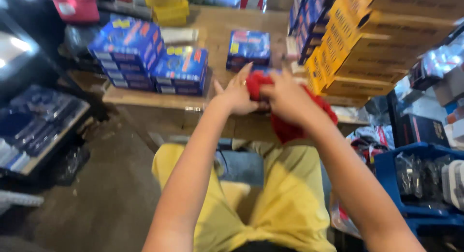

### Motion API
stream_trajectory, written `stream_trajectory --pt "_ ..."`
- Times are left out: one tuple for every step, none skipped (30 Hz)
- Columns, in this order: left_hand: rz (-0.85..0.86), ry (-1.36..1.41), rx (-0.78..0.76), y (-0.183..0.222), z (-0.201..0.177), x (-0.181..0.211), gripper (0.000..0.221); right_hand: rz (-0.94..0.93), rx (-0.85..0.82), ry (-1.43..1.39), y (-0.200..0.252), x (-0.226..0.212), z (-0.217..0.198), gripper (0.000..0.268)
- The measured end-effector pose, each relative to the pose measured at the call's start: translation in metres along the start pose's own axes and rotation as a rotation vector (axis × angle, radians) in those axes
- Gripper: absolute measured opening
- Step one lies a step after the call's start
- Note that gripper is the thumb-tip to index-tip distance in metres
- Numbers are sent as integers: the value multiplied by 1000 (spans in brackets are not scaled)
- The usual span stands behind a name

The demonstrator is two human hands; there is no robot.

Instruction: Cleaning and organizing stacks of brake shoe boxes using a red cloth.

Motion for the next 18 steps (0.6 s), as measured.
stream_trajectory --pt "-41 218 68 7 -12 6 131 -40 -26 -42 6 -15 -18 29" --pt "-31 206 77 -21 10 -16 131 -39 -8 -37 5 -11 -28 29" --pt "-72 70 33 -43 38 -42 142 -18 -41 -36 11 -11 -34 34" --pt "-113 -67 -10 -64 66 -70 153 4 -74 -34 18 -11 -40 38" --pt "-114 -72 -11 -46 49 -54 153 5 -71 -37 15 -5 -35 38" --pt "-64 -14 6 -27 31 -37 148 68 -76 5 12 3 -31 33" --pt "-12 48 26 -11 13 -19 144 128 -80 53 8 13 -27 29" --pt "-10 47 29 -18 19 -24 144 127 -77 54 0 17 -16 29" --pt "-45 31 4 -24 26 -30 143 196 -77 112 -7 23 -5 25" --pt "-79 15 -21 -30 33 -37 142 265 -76 171 -14 28 6 23" --pt "-84 15 -23 -31 33 -38 142 264 -79 167 -17 24 15 23" --pt "-89 3 -35 -32 34 -40 142 165 -22 149 -22 17 23 22" --pt "-91 -8 -47 -34 35 -40 143 67 35 134 -25 12 30 22" --pt "-92 -7 -49 -31 33 -38 143 68 33 133 -19 8 28 22" --pt "-87 11 -51 -29 30 -37 143 28 65 133 -14 2 24 19" --pt "-82 28 -53 -27 27 -36 143 -12 97 132 -9 -4 21 19" --pt "-87 28 -53 -29 30 -39 143 -14 96 129 -2 -3 15 19" --pt "-91 31 -50 -31 32 -42 146 -19 94 94 6 -3 9 21"
Point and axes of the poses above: each hand's wrist, its own y-axis away from the middle knuckle, its own z-axis out of the palm, x = y × z, the point moved 3 cm from there along -y, towards the middle knuckle, and after that the axes turned 7 degrees about x, right-handed, at the moved point
